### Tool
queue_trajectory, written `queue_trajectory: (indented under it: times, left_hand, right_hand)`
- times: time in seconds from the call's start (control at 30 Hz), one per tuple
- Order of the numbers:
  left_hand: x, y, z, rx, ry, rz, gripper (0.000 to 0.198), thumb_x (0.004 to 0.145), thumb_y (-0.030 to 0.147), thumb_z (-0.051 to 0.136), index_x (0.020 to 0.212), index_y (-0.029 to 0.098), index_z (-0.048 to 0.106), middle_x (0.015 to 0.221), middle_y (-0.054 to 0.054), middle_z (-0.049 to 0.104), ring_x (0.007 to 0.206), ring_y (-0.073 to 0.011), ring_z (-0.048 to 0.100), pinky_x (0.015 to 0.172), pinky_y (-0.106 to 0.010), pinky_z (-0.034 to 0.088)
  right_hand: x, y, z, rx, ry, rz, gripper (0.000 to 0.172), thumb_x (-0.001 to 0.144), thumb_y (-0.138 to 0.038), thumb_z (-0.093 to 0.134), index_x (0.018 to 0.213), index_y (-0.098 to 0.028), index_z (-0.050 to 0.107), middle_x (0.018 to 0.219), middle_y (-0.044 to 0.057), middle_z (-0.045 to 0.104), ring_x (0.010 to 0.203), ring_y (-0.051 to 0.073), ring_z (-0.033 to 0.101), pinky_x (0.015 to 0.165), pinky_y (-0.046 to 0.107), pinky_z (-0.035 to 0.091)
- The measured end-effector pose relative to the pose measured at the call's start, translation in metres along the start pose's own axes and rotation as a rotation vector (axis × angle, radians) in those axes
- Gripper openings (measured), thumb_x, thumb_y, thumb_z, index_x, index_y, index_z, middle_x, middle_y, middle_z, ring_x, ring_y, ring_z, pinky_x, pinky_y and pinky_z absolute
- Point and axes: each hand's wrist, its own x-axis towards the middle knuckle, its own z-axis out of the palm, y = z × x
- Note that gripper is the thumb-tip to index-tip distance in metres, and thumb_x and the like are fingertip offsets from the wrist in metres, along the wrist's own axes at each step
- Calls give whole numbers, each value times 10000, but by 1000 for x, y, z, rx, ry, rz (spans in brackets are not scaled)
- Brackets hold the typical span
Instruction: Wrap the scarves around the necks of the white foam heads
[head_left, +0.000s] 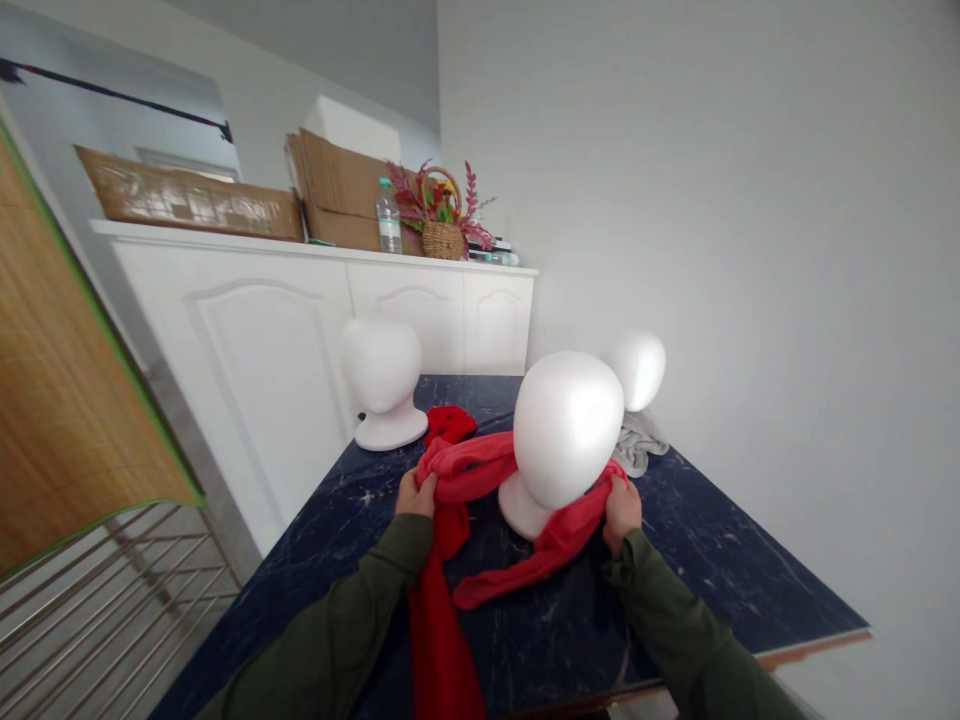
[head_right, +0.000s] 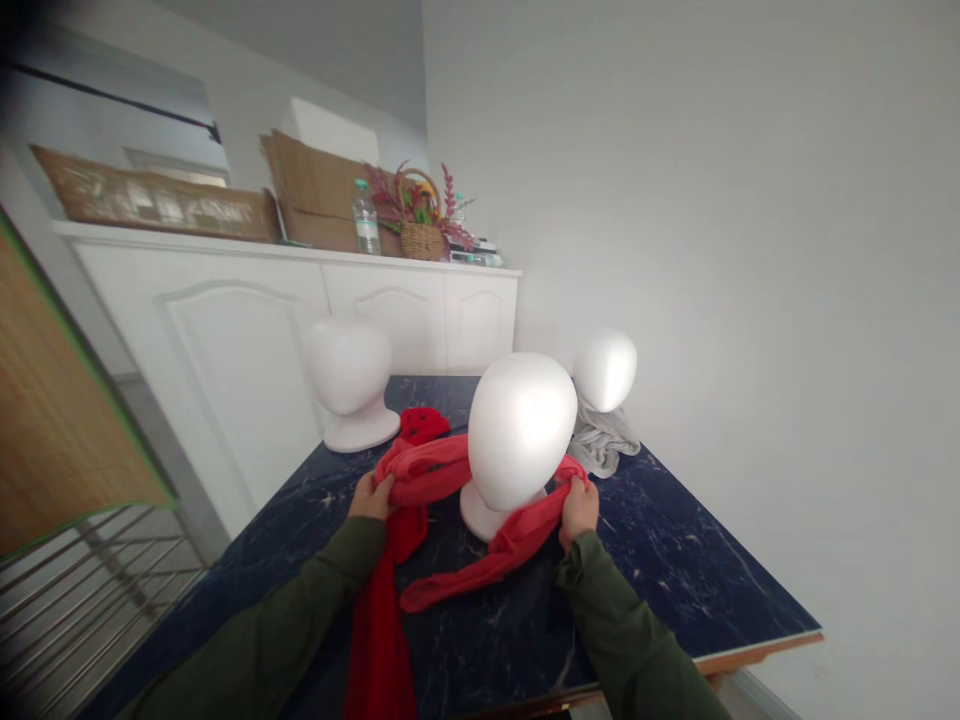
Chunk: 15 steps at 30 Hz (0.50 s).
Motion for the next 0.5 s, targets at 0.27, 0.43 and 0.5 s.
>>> queue_trajectory:
  times: [0.27, 0.43, 0.5]
  left_hand:
    - [-21, 13, 2, 193, -326, 262, 362, 740, 309, 463, 1066, 156, 502, 1083, -107, 558, 1024, -206, 517, 897, -397, 406]
    - [-49, 23, 8, 480, -745, 661, 419, 768, 343, 422, 1163, 213, 477, 1237, -93, 474, 1150, -237, 415, 969, -471, 297]
    - [-57, 23, 12, 570, -826, 739, 493, 743, 366, 464, 1217, 238, 420, 1287, -97, 419, 1174, -259, 384, 963, -514, 271]
  right_hand:
    - [26, -11, -17, 141, 125, -27, 109, 664, -250, 450, 702, -154, 486, 557, -5, 566, 436, 109, 513, 442, 244, 454]
    - [19, -35, -47, 130, 285, -181, 182, 663, -282, 482, 793, -154, 485, 503, -17, 544, 410, 133, 507, 378, 239, 406]
    - [3, -44, -65, 117, 309, -130, 199, 653, -281, 509, 818, -174, 484, 491, -35, 526, 393, 122, 486, 358, 219, 381]
